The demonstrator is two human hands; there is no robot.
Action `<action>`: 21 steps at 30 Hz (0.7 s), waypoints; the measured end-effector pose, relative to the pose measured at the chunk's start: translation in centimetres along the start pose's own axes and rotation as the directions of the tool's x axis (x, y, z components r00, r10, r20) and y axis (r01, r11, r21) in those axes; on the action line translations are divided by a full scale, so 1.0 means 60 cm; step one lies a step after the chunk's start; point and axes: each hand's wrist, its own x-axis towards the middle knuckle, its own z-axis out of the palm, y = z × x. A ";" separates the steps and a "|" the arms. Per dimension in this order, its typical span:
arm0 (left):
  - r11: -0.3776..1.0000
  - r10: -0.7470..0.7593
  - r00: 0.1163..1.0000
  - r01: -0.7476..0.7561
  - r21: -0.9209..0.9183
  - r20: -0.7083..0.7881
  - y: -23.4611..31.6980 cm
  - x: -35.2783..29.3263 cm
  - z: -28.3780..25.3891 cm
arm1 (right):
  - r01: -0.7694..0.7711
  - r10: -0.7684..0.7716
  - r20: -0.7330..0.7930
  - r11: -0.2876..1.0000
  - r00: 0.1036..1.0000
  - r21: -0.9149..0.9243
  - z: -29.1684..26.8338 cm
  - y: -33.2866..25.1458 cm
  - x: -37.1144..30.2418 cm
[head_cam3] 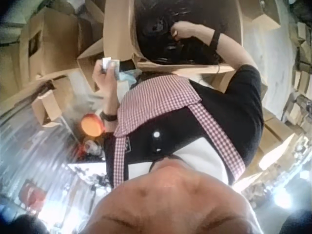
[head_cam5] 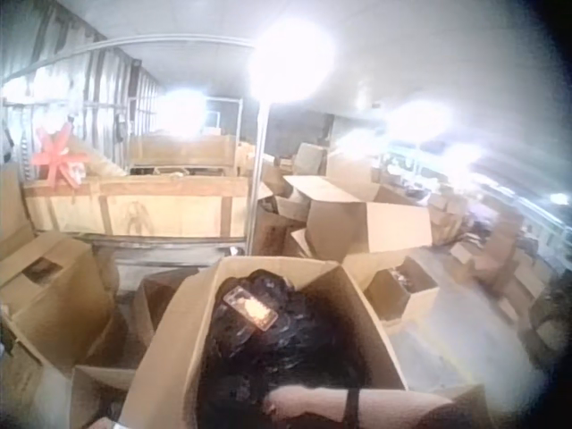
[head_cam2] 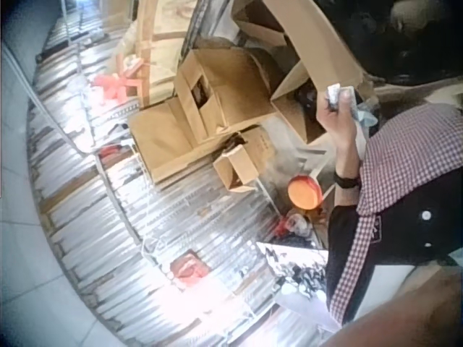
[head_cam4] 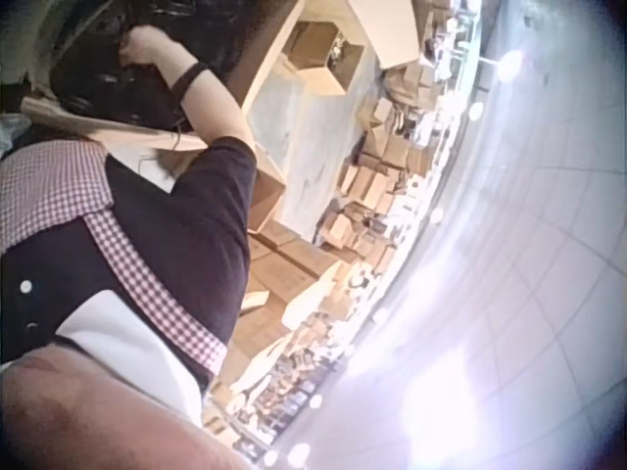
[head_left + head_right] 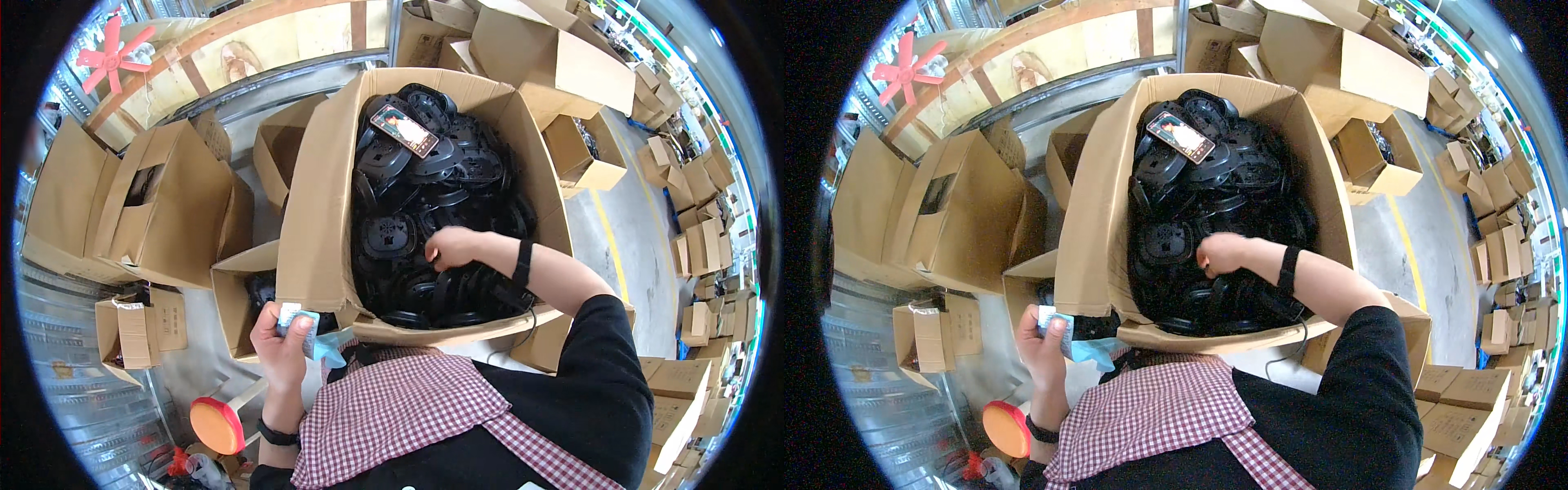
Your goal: Sorting and applying labels to plastic components in a manufacturing setting.
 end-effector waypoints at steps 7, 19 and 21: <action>0.998 0.015 0.996 -0.010 -0.065 0.088 0.000 0.015 0.018 | 0.123 -0.025 0.214 0.880 0.976 -0.459 0.100 -0.016 0.014; 0.994 -0.107 0.982 0.104 0.025 0.158 -0.009 0.029 0.044 | 0.088 -0.034 -0.116 0.859 0.993 0.504 -0.078 -0.080 -0.095; 0.991 -0.128 0.976 0.131 -0.003 0.174 -0.005 0.029 0.049 | 0.313 0.056 -0.355 0.358 0.933 0.880 -0.085 -0.123 -0.106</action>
